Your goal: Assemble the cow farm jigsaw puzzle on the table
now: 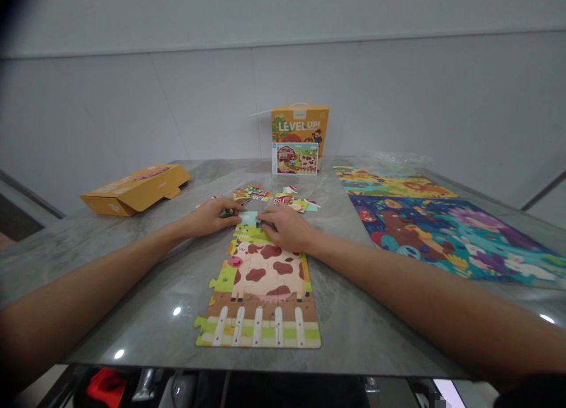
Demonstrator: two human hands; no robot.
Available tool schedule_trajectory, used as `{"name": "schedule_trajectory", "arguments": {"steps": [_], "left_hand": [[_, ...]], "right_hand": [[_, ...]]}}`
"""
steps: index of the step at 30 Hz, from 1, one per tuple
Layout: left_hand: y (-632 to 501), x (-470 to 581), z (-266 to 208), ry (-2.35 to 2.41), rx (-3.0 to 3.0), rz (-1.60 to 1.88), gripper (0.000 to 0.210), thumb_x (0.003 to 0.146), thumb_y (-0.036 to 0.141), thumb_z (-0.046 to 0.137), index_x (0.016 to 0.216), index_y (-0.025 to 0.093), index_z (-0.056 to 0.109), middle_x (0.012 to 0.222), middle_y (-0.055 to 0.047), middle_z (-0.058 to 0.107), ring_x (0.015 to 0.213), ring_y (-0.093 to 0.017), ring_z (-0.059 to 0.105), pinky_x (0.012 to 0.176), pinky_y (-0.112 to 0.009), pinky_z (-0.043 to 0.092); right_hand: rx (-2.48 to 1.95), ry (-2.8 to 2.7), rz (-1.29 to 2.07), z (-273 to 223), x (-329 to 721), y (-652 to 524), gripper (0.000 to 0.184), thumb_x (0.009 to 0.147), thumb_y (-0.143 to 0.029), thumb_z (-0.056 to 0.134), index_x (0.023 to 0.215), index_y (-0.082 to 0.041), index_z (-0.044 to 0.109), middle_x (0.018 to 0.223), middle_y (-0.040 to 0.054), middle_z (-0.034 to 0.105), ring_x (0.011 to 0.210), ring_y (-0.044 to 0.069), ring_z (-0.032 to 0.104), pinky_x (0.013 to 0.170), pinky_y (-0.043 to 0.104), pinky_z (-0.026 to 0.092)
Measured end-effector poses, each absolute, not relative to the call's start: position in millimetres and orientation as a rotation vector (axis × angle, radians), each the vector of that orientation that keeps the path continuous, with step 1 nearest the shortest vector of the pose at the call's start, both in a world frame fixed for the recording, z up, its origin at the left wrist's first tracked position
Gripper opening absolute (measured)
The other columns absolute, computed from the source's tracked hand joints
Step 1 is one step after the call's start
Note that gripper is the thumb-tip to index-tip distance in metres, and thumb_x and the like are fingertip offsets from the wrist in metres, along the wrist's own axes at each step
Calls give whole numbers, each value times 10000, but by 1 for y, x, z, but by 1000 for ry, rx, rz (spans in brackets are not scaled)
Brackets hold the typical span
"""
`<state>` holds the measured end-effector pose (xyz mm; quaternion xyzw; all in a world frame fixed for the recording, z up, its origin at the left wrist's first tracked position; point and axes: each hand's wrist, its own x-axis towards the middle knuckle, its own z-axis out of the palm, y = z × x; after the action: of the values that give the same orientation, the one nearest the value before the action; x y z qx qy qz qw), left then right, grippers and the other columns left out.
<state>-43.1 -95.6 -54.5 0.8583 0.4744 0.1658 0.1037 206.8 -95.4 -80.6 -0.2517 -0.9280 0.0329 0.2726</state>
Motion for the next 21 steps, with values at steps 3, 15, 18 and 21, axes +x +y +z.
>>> {"name": "schedule_trajectory", "arguments": {"steps": [3, 15, 18, 21], "left_hand": [[-94, -43, -56, 1369, 2562, 470, 327, 871, 331, 600, 1121, 161, 727, 949, -52, 728, 841, -189, 634, 770, -281, 466], [-96, -39, -53, 1389, 2622, 413, 270, 887, 288, 618, 1103, 184, 742, 1029, -75, 715, 924, -220, 636, 835, -313, 475], [-96, -40, -54, 1388, 2631, 410, 266, 892, 282, 612, 1104, 184, 740, 1023, -76, 704, 919, -218, 632, 824, -313, 472], [-95, -41, -56, 1387, 2639, 399, 268, 894, 288, 609, 1109, 191, 737, 1021, -75, 696, 931, -219, 630, 830, -312, 471]], "right_hand": [[-675, -2507, 85, -81, 207, -96, 291, 874, -111, 565, 1113, -133, 730, 1080, 134, 720, 994, 247, 644, 928, 425, 492], [-696, -2525, 67, -79, 205, -97, 283, 873, -118, 554, 1090, -113, 736, 1065, 128, 715, 989, 244, 633, 932, 408, 482], [-699, -2519, 70, -80, 205, -97, 280, 876, -121, 555, 1088, -119, 737, 1063, 126, 713, 989, 241, 632, 931, 407, 482], [-698, -2518, 74, -80, 206, -97, 283, 873, -118, 554, 1088, -123, 738, 1059, 130, 712, 987, 239, 631, 927, 409, 483]]}}
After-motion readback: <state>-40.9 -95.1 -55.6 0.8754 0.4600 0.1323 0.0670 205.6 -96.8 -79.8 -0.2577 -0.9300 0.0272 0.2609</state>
